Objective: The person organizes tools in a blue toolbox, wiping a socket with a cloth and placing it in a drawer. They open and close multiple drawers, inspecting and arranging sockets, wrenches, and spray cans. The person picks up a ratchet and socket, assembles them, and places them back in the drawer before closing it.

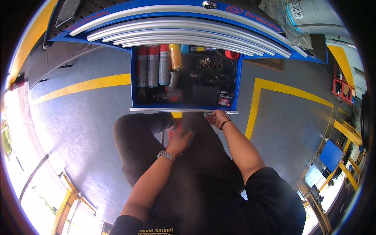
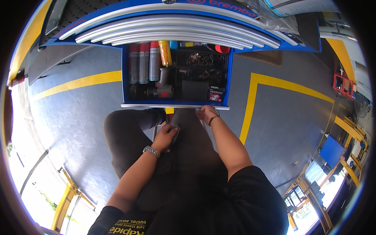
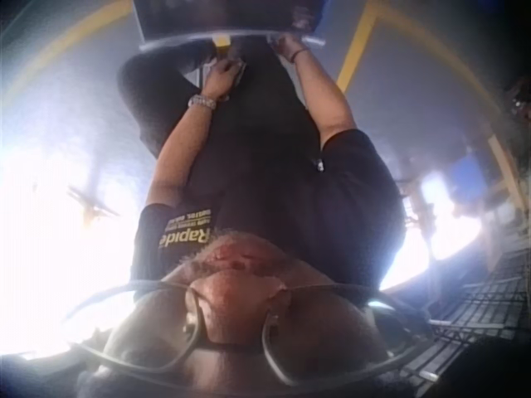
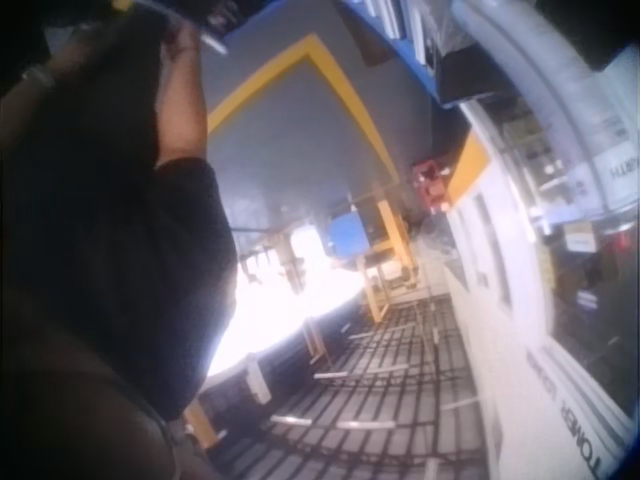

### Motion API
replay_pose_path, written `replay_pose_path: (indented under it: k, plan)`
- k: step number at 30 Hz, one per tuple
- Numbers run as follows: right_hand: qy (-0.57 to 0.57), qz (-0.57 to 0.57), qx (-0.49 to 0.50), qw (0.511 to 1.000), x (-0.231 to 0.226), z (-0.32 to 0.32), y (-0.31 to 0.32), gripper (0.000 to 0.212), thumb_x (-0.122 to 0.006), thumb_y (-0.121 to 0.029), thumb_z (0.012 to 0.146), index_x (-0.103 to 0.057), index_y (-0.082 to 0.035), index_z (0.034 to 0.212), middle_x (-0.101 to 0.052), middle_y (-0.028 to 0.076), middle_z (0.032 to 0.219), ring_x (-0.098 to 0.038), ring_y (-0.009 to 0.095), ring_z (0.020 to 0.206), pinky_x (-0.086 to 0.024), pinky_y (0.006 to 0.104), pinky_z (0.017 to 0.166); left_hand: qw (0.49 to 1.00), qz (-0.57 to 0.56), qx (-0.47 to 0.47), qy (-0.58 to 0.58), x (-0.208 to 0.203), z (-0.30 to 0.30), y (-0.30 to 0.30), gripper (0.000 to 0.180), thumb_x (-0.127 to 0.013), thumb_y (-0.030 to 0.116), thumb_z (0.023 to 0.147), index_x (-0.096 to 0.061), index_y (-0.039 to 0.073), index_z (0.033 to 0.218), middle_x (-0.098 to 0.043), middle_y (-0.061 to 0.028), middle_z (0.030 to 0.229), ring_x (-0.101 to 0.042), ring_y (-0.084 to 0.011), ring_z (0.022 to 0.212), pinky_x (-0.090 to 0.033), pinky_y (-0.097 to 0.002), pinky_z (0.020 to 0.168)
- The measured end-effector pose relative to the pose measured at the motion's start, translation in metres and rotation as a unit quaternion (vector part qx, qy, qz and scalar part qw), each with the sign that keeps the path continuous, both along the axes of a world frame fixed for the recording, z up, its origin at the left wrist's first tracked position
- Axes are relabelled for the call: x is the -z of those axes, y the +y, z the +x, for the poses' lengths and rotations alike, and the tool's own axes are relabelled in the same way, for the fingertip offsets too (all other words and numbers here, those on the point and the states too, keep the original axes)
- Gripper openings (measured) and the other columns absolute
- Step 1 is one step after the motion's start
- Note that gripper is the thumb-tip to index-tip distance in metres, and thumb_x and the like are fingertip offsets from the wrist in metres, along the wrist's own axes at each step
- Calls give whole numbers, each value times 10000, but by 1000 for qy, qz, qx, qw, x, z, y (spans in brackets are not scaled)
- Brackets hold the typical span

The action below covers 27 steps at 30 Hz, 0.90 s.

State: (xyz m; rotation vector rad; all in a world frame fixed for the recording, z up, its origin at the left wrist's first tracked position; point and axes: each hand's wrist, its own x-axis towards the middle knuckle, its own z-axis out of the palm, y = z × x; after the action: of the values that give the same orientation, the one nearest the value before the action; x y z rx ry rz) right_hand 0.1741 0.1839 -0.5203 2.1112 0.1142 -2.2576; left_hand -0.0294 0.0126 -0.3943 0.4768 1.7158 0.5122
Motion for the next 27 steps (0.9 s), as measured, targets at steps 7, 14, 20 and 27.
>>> replay_pose_path:
  k: [7,14,20,27]
  plan:
    - [26,159,133,978,21,-51,40,152,-430,-56,799,-547,1,878,-678,164,895,-689,260,778,-555,378,724,1000,-18,15,5,-6,-2,3,357,-638,315,940,-654,-12,1081,-702,-135,967,-666,-203,907,-491,-333,812]
    - [22,229,218,949,33,-99,124,150,-435,7,809,-539,-3,916,-644,159,903,-678,287,820,-557,397,755,1000,-30,0,-1,-2,-1,-3,369,-636,322,942,-652,-13,1095,-705,-140,986,-670,-201,923,-493,-330,834]
    - [6,274,208,939,41,-130,196,157,-473,-30,942,-557,10,1069,-634,131,989,-674,269,845,-557,378,756,999,-41,-12,-27,-8,-2,0,368,-633,330,946,-648,-5,1098,-702,-134,975,-670,-205,916,-494,-333,825]
    - [-70,255,138,954,42,-152,228,294,-576,-289,977,-551,-32,1118,-630,96,965,-670,243,791,-557,418,734,999,-38,-1,-8,-9,3,2,346,-625,317,953,-645,-3,1084,-697,-123,955,-662,-195,900,-488,-339,807]
